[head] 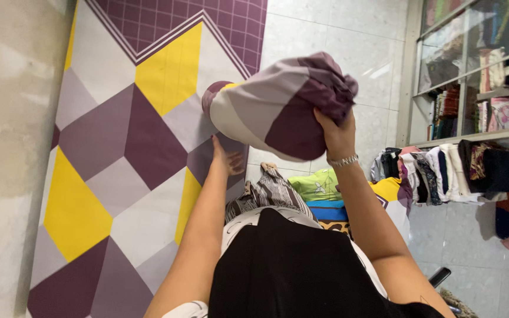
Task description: The person inserts a pillow insert into a purple and yellow pillowcase, ties the drawstring closure, and places it on a mattress. They then insert a second insert into a green pillowcase, tie it, and place it beside the first. Finally, they pick up and reposition a leopard-print pillow.
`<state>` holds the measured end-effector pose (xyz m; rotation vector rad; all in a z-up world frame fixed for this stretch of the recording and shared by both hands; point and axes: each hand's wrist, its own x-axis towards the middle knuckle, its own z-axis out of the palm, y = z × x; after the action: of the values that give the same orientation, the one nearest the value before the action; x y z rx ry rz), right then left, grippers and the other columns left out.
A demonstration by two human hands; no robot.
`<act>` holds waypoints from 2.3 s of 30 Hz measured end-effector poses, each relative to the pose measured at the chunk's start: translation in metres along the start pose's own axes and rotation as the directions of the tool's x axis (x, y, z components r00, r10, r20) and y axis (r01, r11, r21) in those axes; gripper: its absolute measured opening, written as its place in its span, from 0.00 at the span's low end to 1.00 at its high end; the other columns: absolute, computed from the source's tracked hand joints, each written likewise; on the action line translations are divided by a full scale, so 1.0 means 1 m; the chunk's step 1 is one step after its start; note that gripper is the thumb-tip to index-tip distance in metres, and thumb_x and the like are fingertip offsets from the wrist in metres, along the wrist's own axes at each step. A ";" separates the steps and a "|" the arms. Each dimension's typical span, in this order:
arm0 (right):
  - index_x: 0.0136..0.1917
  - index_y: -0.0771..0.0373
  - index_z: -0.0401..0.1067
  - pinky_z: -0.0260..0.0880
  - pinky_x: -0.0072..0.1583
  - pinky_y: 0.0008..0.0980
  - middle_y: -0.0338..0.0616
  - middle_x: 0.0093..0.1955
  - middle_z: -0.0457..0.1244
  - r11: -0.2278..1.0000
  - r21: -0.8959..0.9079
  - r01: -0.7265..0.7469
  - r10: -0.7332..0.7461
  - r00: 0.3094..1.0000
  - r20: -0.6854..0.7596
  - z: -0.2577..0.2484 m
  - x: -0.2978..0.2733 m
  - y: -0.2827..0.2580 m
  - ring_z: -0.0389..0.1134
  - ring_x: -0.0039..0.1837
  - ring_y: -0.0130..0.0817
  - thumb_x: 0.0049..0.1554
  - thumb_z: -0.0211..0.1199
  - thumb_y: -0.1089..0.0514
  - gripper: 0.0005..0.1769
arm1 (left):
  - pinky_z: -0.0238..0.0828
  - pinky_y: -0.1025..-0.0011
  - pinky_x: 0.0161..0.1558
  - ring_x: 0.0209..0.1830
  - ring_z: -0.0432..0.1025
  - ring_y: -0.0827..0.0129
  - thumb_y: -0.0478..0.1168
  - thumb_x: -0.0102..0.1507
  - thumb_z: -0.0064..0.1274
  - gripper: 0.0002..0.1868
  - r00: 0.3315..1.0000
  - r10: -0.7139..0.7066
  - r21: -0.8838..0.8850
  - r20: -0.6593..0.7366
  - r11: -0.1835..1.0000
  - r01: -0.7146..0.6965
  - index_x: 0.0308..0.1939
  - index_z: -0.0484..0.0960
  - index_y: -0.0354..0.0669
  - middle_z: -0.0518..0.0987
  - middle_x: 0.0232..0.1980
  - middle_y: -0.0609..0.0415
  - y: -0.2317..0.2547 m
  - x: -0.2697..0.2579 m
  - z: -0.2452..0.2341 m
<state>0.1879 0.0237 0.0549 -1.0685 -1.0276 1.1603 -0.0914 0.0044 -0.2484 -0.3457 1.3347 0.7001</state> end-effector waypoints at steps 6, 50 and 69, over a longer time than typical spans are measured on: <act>0.68 0.67 0.66 0.73 0.65 0.41 0.50 0.63 0.67 0.930 0.280 -0.238 0.266 0.962 -0.065 -0.065 -0.052 -0.008 0.70 0.64 0.44 0.52 0.64 0.72 0.31 | 0.64 0.50 0.54 0.51 0.69 0.59 0.70 0.67 0.38 0.41 0.922 0.332 -0.102 0.200 0.943 -0.317 0.58 0.77 0.32 0.78 0.52 0.41 0.015 0.009 0.091; 0.75 0.64 0.60 0.65 0.69 0.42 0.53 0.70 0.63 0.641 0.226 -0.733 0.702 0.680 0.212 -0.103 -0.003 0.129 0.66 0.68 0.43 0.53 0.60 0.43 0.41 | 0.69 0.63 0.60 0.60 0.73 0.60 0.71 0.63 0.46 0.41 0.607 0.719 0.658 0.338 0.281 -0.699 0.61 0.76 0.39 0.80 0.58 0.46 0.107 -0.076 0.128; 0.80 0.62 0.53 0.58 0.75 0.34 0.49 0.78 0.56 0.913 -0.098 -0.396 0.408 0.888 0.211 0.021 0.085 0.157 0.56 0.79 0.39 0.66 0.44 0.40 0.36 | 0.67 0.69 0.67 0.64 0.70 0.64 0.28 0.61 0.59 0.34 0.124 0.827 -0.202 0.548 0.275 -0.940 0.71 0.67 0.36 0.76 0.63 0.49 0.139 -0.283 0.089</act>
<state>0.1484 0.1231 -0.0895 -1.2495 -1.0443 1.6306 -0.1331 0.0872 0.0659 0.9617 0.8656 1.5426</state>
